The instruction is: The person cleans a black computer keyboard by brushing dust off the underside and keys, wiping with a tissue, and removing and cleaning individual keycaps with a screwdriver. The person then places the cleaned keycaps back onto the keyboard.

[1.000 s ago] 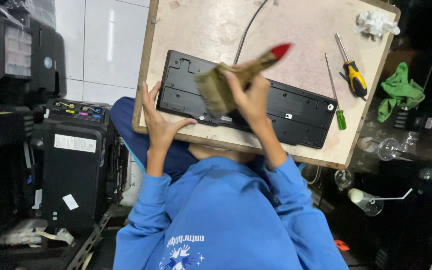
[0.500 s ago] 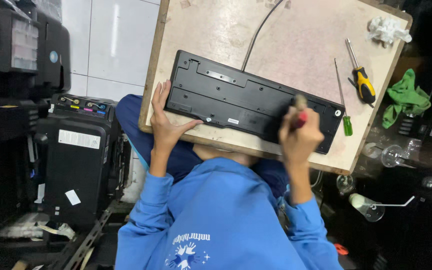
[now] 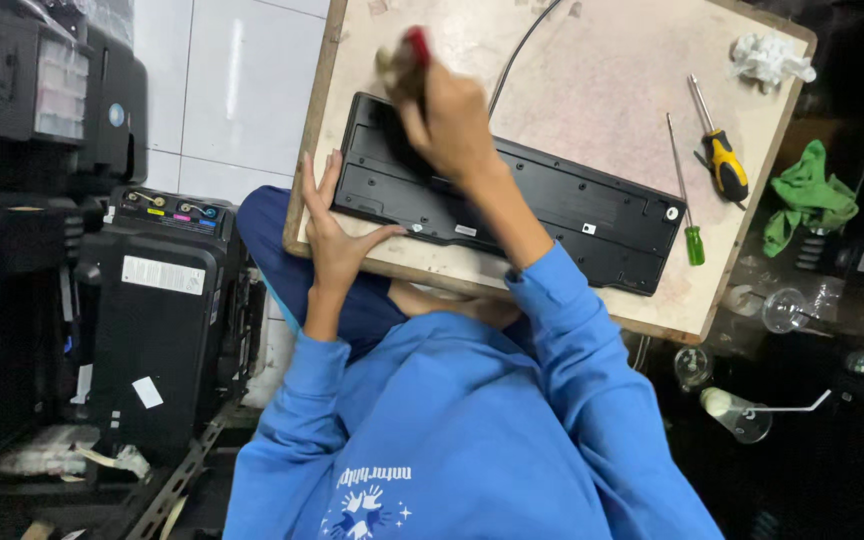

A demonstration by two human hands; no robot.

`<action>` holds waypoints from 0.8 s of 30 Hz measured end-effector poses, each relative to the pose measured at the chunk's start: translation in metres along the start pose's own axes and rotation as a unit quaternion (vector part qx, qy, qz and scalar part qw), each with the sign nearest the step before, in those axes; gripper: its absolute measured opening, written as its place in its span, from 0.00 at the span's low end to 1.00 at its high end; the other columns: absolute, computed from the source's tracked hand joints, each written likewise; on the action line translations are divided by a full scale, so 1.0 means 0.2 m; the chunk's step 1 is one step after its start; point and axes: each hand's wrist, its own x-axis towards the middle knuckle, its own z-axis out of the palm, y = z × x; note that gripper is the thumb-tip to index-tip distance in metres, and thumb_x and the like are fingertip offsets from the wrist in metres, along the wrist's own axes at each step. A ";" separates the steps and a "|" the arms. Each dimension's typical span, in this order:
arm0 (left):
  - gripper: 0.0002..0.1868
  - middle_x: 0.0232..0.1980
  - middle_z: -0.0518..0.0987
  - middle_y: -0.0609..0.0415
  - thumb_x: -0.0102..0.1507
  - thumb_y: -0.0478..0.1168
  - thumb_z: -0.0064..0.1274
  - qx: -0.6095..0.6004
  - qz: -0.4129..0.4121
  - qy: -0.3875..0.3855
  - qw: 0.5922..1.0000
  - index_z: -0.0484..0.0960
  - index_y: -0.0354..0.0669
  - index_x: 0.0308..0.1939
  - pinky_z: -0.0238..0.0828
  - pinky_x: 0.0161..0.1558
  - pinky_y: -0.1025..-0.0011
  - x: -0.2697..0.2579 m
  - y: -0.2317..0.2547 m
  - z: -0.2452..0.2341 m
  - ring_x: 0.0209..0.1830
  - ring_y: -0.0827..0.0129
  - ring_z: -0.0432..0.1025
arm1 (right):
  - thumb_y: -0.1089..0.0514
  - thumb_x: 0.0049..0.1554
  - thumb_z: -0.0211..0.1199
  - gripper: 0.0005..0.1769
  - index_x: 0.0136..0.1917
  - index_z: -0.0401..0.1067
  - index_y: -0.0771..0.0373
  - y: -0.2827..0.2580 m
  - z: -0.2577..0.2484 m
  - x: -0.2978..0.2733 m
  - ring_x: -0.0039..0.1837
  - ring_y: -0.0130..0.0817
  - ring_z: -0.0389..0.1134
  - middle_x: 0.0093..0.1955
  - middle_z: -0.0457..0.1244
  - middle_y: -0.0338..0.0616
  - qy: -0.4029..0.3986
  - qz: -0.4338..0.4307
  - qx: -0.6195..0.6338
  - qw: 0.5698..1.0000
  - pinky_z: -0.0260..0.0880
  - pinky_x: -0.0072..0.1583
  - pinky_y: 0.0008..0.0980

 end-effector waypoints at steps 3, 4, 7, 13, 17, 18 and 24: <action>0.57 0.67 0.50 0.42 0.35 0.51 0.72 0.082 -0.009 0.020 0.996 0.57 0.40 0.62 0.67 0.52 0.55 -0.02 -0.03 0.02 0.52 0.44 0.66 | 0.54 0.53 0.47 0.12 0.46 0.66 0.60 -0.25 0.02 -0.10 0.30 0.36 0.62 0.33 0.60 0.42 -0.012 -0.167 -0.073 0.983 0.65 0.34 0.29; 0.57 0.67 0.50 0.42 0.35 0.51 0.72 0.080 -0.010 0.021 0.997 0.57 0.40 0.62 0.67 0.52 0.55 -0.02 -0.03 0.03 0.52 0.44 0.66 | 0.54 0.53 0.47 0.12 0.46 0.66 0.60 -0.27 0.04 -0.14 0.30 0.36 0.62 0.33 0.60 0.42 -0.014 -0.167 -0.074 0.983 0.65 0.34 0.29; 0.63 0.65 0.56 0.43 0.35 0.49 0.72 0.051 -0.033 0.010 0.998 0.48 0.42 0.65 0.64 0.54 0.56 -0.03 0.00 0.02 0.54 0.46 0.64 | 0.53 0.53 0.43 0.15 0.45 0.68 0.60 -0.29 0.03 -0.16 0.31 0.33 0.60 0.35 0.60 0.43 -0.018 -0.202 -0.031 0.979 0.64 0.34 0.27; 0.66 0.64 0.64 0.45 0.41 0.48 0.69 -0.039 -0.082 -0.029 0.995 0.31 0.46 0.66 0.40 0.68 0.62 0.00 0.06 -0.02 0.71 0.57 0.48 | 0.63 0.55 0.58 0.15 0.56 0.61 0.65 -0.13 -0.09 0.01 0.43 0.34 0.72 0.47 0.67 0.40 -0.056 -0.107 0.054 0.991 0.70 0.42 0.28; 0.51 0.55 0.71 0.61 0.47 0.59 0.42 0.108 -0.104 0.026 0.988 0.36 0.51 0.68 0.68 0.46 0.67 -0.01 0.08 0.03 0.44 0.62 0.73 | 0.56 0.55 0.45 0.09 0.37 0.63 0.58 -0.30 0.01 -0.17 0.27 0.30 0.57 0.27 0.54 0.35 -0.028 -0.219 -0.035 0.975 0.61 0.31 0.25; 0.38 0.62 0.67 0.73 0.61 0.69 0.10 0.149 -0.133 0.044 0.979 0.34 0.58 0.69 0.69 0.44 0.74 0.00 0.09 0.03 0.42 0.73 0.74 | 0.57 0.55 0.45 0.08 0.37 0.63 0.58 -0.35 0.01 -0.20 0.29 0.30 0.57 0.28 0.53 0.36 -0.024 -0.246 -0.067 0.967 0.61 0.32 0.24; 0.50 0.62 0.67 0.47 0.53 0.34 0.54 -0.045 -0.040 0.011 0.998 0.35 0.46 0.69 0.55 0.58 0.76 -0.06 -0.07 0.02 0.62 0.62 0.62 | 0.53 0.53 0.49 0.06 0.36 0.63 0.55 -0.39 -0.08 -0.26 0.26 0.30 0.56 0.26 0.50 0.30 -0.089 -0.164 0.130 0.974 0.61 0.30 0.25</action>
